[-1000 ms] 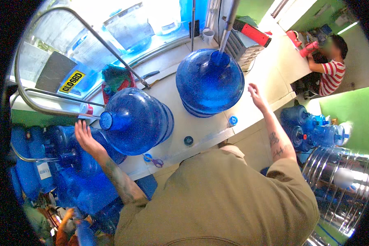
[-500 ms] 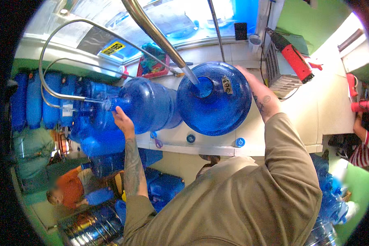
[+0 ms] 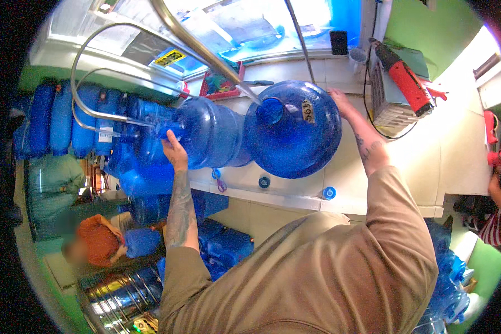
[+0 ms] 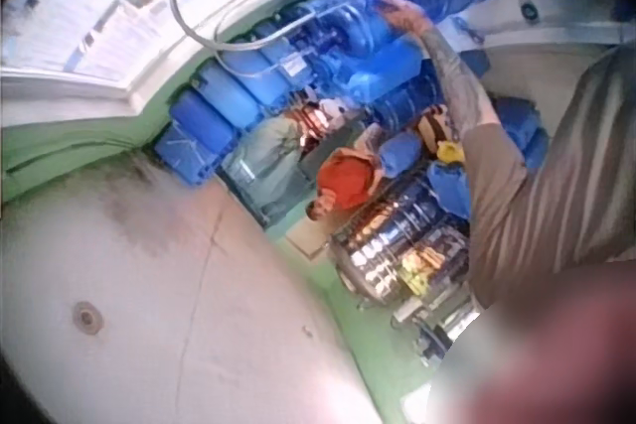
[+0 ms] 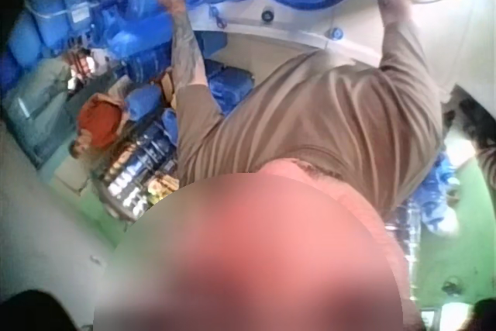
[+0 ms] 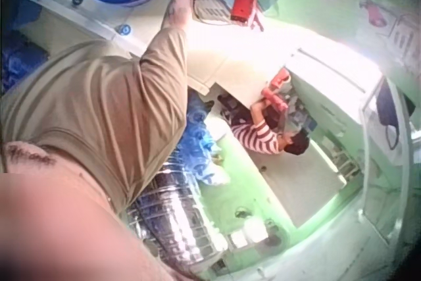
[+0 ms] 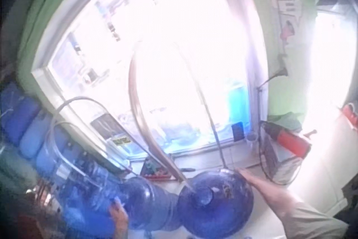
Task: The person seals large blue water jugs by placing green mesh caps on the openings and using a red heat gun to shrink the caps for a tight seal. The person handles multiple jugs one at a time, positioning them on a counter, applying caps, and heating each cap before moving to the next jug.
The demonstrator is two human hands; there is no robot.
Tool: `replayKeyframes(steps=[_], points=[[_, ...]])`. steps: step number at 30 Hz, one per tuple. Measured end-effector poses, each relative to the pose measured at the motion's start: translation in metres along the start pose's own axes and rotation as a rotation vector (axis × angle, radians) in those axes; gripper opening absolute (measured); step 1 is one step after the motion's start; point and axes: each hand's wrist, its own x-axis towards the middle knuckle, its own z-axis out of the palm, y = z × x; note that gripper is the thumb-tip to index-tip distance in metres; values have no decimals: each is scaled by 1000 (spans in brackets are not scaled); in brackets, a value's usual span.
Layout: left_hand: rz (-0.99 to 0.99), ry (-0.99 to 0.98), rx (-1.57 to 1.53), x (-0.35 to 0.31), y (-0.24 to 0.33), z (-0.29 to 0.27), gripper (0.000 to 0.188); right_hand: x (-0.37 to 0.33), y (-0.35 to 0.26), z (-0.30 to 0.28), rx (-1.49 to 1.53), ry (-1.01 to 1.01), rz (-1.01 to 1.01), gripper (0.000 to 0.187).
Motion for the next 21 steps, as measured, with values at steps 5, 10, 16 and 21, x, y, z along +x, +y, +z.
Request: replayKeyframes(steps=[5, 10, 16, 21], points=[[-11, 117, 196, 9, -8, 2, 70, -92, 30, 42, 80, 362, 193, 47], [216, 339, -4, -16, 14, 2, 54, -241, 30, 171, 222, 575, 401, 23], [195, -244, -329, -73, 48, 130, 30, -380, -47, 240, 451, 419, 252, 32], [-73, -753, 408, 14, -19, 319, 46, -397, -124, 184, 101, 215, 296, 50]])
